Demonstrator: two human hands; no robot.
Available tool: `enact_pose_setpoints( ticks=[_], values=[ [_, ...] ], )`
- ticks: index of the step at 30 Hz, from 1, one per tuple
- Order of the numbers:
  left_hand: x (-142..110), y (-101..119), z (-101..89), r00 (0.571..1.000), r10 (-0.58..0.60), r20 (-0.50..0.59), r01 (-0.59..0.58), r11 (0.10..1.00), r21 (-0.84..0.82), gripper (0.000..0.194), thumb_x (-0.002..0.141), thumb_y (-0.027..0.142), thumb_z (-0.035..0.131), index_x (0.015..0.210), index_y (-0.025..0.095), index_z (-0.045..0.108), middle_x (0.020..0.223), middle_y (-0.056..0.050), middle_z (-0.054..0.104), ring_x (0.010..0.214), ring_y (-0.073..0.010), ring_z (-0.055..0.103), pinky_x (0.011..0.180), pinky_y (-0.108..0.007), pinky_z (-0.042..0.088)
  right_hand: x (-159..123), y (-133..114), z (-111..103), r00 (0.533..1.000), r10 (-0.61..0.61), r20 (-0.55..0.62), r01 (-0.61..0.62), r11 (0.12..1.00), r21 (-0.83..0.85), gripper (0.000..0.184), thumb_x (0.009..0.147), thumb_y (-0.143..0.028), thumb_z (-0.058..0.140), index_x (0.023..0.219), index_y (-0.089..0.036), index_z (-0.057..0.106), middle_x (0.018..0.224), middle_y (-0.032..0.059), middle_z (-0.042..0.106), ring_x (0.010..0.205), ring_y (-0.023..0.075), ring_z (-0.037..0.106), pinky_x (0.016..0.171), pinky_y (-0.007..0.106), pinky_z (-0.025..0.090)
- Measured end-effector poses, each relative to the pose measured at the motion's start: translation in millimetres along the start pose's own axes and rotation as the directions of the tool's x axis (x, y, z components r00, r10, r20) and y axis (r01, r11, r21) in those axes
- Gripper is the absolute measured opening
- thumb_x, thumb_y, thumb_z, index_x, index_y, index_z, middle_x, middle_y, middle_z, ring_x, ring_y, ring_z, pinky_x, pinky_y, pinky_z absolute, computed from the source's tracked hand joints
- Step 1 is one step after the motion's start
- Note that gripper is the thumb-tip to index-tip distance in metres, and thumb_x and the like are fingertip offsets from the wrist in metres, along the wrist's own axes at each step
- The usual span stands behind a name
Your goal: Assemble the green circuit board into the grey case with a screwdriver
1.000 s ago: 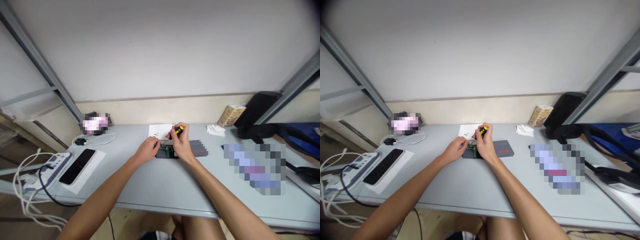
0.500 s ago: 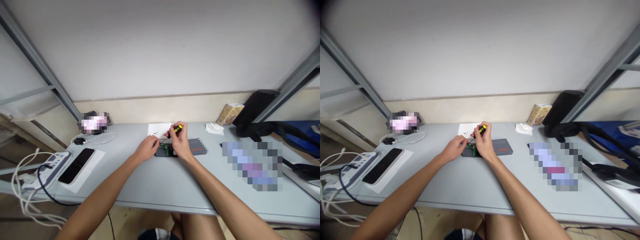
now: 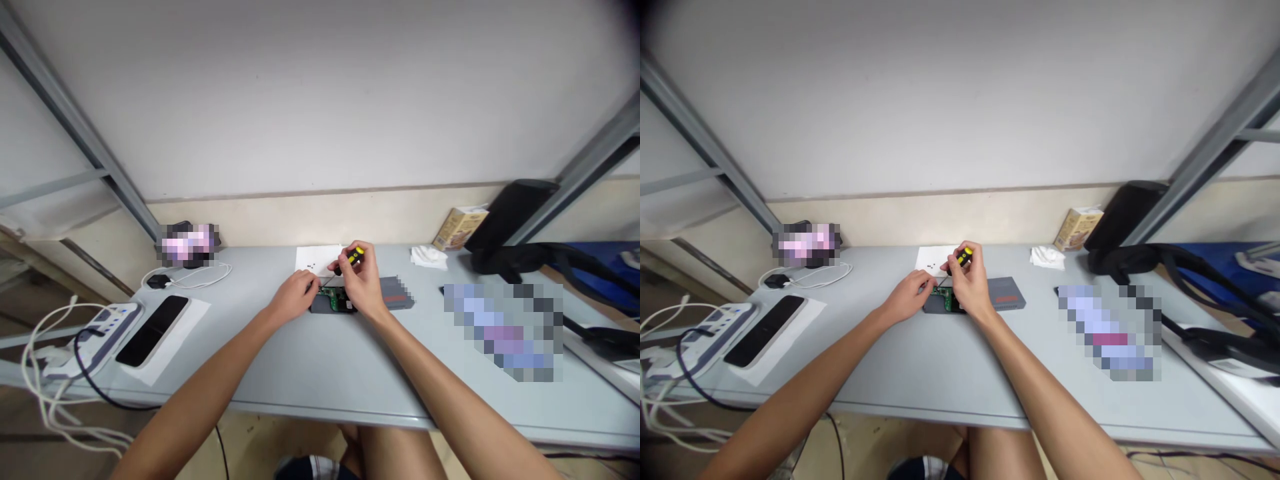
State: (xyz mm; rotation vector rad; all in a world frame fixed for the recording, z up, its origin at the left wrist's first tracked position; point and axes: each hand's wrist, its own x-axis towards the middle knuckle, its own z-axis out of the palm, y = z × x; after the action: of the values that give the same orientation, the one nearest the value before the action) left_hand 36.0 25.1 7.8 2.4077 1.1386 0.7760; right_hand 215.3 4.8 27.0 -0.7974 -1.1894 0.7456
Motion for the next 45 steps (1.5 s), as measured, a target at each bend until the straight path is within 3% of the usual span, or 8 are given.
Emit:
enact_pose_setpoints(
  ticks=[32, 38, 45],
  values=[
    [0, 1, -0.3, 1.000, -0.005, -0.015, 0.004, 1.000, -0.016, 0.028, 0.102, 0.023, 0.045, 0.078, 0.021, 0.057, 0.084, -0.005, 0.065, 0.088, -0.0221, 0.061, 0.085, -0.035, 0.049, -2, 3, -1, 0.998, -0.041, 0.037, 0.042, 0.999, -0.031, 0.024, 0.101, -0.038, 0.060, 0.114, -0.029, 0.041, 0.098, -0.0032, 0.053, 0.071, 0.0109, 0.064, 0.075, 0.031, 0.054],
    [0, -1, 1.2, 0.999, -0.016, -0.034, 0.015, 0.999, -0.051, 0.024, 0.098, 0.016, 0.048, 0.076, 0.021, 0.057, 0.082, -0.004, 0.065, 0.087, -0.0212, 0.061, 0.084, -0.034, 0.048, -6, 1, 1, 0.997, -0.038, 0.062, 0.041, 0.998, -0.047, 0.021, 0.103, -0.037, 0.057, 0.116, -0.029, 0.042, 0.102, -0.0017, 0.052, 0.076, 0.0112, 0.065, 0.077, 0.032, 0.053],
    [0, -4, 4.4, 0.998, -0.031, -0.063, 0.026, 0.996, -0.081, 0.022, 0.096, 0.015, 0.049, 0.077, 0.020, 0.058, 0.084, -0.004, 0.067, 0.089, -0.0205, 0.062, 0.086, -0.033, 0.049, 17, 1, 6, 0.992, -0.002, 0.124, 0.010, 0.998, -0.063, 0.026, 0.101, -0.044, 0.059, 0.116, -0.027, 0.044, 0.093, -0.0031, 0.056, 0.068, 0.0115, 0.063, 0.066, 0.029, 0.050]
  ],
)
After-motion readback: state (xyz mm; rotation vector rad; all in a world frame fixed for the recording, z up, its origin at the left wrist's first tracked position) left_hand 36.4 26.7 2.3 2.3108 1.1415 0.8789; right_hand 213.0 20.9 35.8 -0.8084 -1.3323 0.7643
